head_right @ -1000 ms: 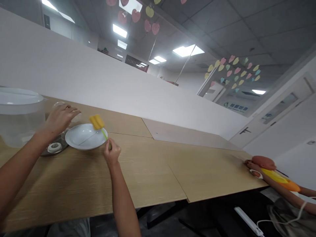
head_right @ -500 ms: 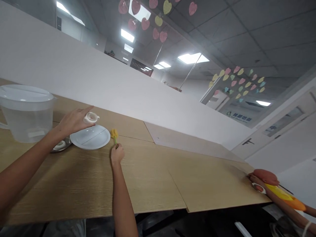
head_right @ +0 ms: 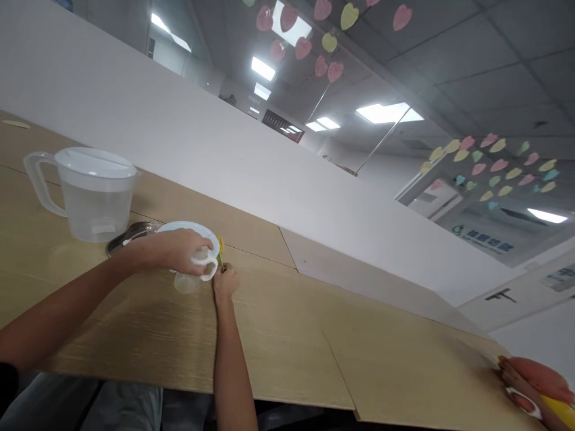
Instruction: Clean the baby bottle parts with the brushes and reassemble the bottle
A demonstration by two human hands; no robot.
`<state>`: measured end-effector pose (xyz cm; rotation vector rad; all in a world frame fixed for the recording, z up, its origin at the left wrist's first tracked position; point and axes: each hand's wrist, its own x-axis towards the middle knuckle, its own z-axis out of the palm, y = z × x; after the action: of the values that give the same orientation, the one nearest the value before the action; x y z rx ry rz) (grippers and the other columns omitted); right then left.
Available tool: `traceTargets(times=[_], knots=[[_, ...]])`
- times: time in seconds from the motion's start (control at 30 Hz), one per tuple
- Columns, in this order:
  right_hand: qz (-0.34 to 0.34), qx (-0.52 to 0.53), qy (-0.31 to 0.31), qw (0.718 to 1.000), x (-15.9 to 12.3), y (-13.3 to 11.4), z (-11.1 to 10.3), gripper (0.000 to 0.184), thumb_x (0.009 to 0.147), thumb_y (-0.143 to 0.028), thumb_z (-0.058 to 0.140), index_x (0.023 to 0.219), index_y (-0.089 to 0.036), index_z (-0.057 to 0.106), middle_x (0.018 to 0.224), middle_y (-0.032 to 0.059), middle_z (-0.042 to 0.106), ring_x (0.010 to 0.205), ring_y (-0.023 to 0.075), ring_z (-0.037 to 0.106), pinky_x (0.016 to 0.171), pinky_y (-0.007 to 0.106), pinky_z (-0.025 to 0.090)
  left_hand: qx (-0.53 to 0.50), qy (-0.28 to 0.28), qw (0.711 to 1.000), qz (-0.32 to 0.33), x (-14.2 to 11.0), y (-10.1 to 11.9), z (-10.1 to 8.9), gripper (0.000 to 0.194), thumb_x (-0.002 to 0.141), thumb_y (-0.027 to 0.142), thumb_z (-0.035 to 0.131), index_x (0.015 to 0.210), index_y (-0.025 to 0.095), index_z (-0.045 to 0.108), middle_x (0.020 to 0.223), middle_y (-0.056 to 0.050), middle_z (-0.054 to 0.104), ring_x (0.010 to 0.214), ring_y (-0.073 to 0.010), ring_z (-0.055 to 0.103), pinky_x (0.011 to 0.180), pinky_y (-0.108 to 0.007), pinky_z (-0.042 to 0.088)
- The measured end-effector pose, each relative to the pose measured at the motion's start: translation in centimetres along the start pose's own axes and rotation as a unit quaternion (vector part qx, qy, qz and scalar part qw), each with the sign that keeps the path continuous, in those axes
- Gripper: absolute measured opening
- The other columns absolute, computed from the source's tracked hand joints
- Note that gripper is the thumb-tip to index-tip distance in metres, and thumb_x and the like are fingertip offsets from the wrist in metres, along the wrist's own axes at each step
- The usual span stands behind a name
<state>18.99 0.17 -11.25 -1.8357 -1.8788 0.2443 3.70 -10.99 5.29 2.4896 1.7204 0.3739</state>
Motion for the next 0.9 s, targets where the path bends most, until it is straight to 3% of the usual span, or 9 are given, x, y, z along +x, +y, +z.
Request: traceTargets(times=[0.1,0.27,0.5,0.9], knots=[[-0.008,0.0,0.003,1.0,0.0,0.2,0.3,0.028,0.086,-0.025,0.051,0.101,-0.018,0.073,0.099,0.0118,0.073,0.088,0.0219,0.068,0.066,0.025,0.042,0.022,-0.064,0.997,0.03,0.1,0.2,1.0,0.037,0.068,0.042,0.062,0.096,0.019,0.067,0.093,-0.008,0.07,0.08,-0.0237,0.064,0.065,-0.03,0.045],[-0.003,-0.008,0.0,1.0,0.2,0.5,0.8,0.031,0.088,-0.026,0.047,0.102,-0.017,0.073,0.102,0.0117,0.072,0.09,0.0221,0.068,0.066,0.025,0.042,0.074,-0.134,0.988,-0.006,0.3,0.7,1.5,0.045,0.064,0.028,0.068,0.107,0.014,0.066,0.1,-0.014,0.071,0.091,-0.0293,0.066,0.071,-0.034,0.049],[-0.021,-0.023,-0.021,0.999,-0.1,0.6,0.8,0.031,0.088,-0.026,0.047,0.1,-0.016,0.073,0.098,0.0128,0.073,0.087,0.0225,0.068,0.065,0.025,0.041,0.092,-0.169,0.98,-0.049,1.1,0.8,2.1,0.04,0.063,0.023,0.072,0.101,0.009,0.069,0.105,-0.019,0.07,0.097,-0.0337,0.066,0.075,-0.036,0.052],[-0.02,-0.039,-0.026,0.999,0.0,0.6,0.9,0.031,0.089,-0.027,0.046,0.104,-0.018,0.072,0.101,0.0121,0.074,0.09,0.0227,0.068,0.066,0.026,0.042,0.071,-0.184,0.978,-0.062,1.4,0.1,2.7,0.05,0.064,0.025,0.073,0.111,0.01,0.065,0.108,-0.019,0.068,0.095,-0.0341,0.066,0.077,-0.04,0.053]])
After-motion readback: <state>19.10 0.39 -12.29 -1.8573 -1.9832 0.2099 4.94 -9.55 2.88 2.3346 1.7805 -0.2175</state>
